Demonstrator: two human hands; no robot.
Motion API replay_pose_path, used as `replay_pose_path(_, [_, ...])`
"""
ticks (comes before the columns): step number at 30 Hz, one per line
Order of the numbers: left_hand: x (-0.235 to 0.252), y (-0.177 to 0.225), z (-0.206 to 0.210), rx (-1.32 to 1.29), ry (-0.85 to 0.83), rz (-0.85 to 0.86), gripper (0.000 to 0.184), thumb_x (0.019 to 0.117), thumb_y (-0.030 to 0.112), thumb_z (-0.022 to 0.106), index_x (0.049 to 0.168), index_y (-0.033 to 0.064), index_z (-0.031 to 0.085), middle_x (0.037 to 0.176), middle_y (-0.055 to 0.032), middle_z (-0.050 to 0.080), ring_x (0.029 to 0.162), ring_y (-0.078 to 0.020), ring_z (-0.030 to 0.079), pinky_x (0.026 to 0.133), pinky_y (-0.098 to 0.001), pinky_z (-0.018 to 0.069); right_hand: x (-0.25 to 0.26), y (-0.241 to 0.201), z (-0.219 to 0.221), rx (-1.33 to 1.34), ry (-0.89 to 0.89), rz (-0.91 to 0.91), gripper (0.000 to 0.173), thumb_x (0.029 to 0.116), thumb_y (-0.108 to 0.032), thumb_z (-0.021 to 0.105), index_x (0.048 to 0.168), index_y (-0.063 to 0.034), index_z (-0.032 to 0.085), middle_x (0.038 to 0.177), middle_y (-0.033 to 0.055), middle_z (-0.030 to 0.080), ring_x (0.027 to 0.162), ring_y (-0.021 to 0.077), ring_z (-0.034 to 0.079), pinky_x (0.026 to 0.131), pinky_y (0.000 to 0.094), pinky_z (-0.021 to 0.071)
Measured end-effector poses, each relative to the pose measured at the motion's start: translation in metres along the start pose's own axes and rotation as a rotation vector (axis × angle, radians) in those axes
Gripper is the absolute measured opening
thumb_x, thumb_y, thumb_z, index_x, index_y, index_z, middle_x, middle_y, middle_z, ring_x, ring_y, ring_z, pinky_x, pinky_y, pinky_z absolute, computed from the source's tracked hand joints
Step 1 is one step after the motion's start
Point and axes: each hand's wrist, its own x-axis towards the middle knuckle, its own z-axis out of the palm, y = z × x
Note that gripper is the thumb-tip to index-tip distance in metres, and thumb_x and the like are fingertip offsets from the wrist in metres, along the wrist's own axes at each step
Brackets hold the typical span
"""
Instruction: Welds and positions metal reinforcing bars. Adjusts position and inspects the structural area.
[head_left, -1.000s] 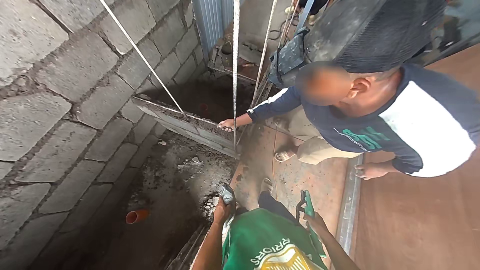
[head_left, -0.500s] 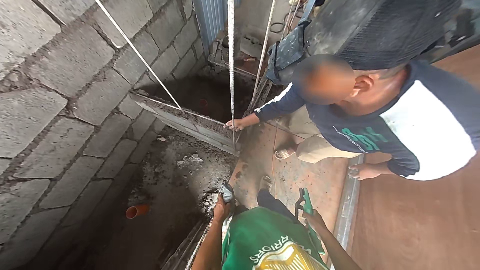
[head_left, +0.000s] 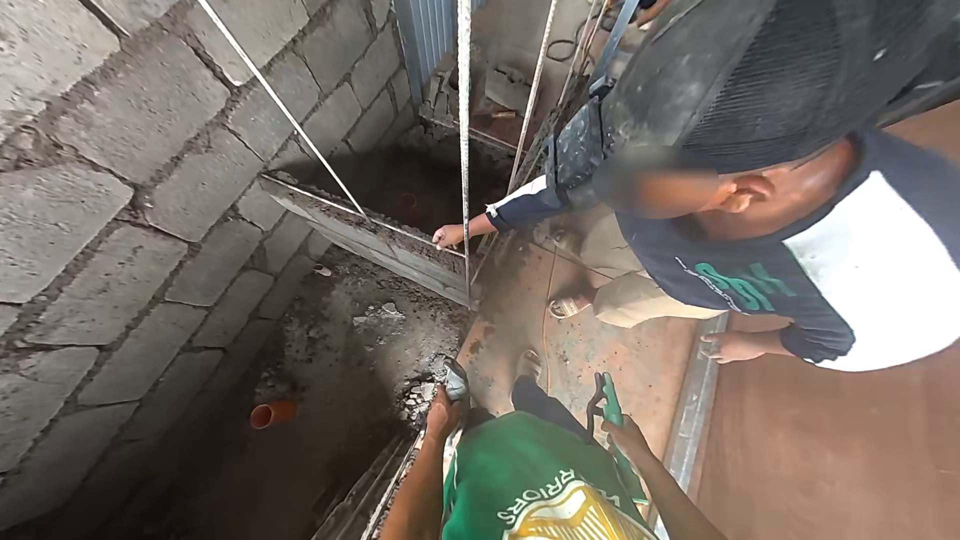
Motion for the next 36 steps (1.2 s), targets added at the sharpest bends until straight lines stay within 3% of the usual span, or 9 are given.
replay_pose_path(11, [0.003,-0.002,0.005,-0.008,-0.002,0.003,0.073,0.0966,0.032,0.064,0.158,0.0086,0.032,0.134,-0.0229,0.064,0.121,-0.0393,0.065,0.102,-0.0601,0.0515,0.008,0.001,-0.002,-0.003,-0.003,0.014,0.052,0.097,-0.023,0.067,0.139,-0.0015,0.045,0.1,0.0202,0.063,0.073,0.0275,0.064,0.066,0.0465,0.0564])
replay_pose_path(21, [0.003,0.005,0.009,0.012,0.006,-0.017,0.07,0.0949,0.033,0.067,0.154,0.0093,0.037,0.13,-0.0226,0.066,0.118,-0.0393,0.067,0.1,-0.061,0.0524,0.009,0.005,-0.003,0.01,0.001,0.032,0.052,0.0972,-0.024,0.067,0.14,-0.0019,0.046,0.1,0.0196,0.063,0.072,0.0266,0.064,0.066,0.0455,0.0564])
replay_pose_path(36, [-0.003,0.014,0.009,-0.006,-0.001,-0.011,0.069,0.0964,0.034,0.064,0.154,0.0089,0.036,0.132,-0.0222,0.064,0.12,-0.0393,0.066,0.099,-0.0607,0.0527,0.01,0.007,-0.005,0.028,-0.009,0.013,0.051,0.0978,-0.021,0.066,0.139,-0.0002,0.045,0.095,0.0196,0.063,0.067,0.0262,0.062,0.063,0.0447,0.0552])
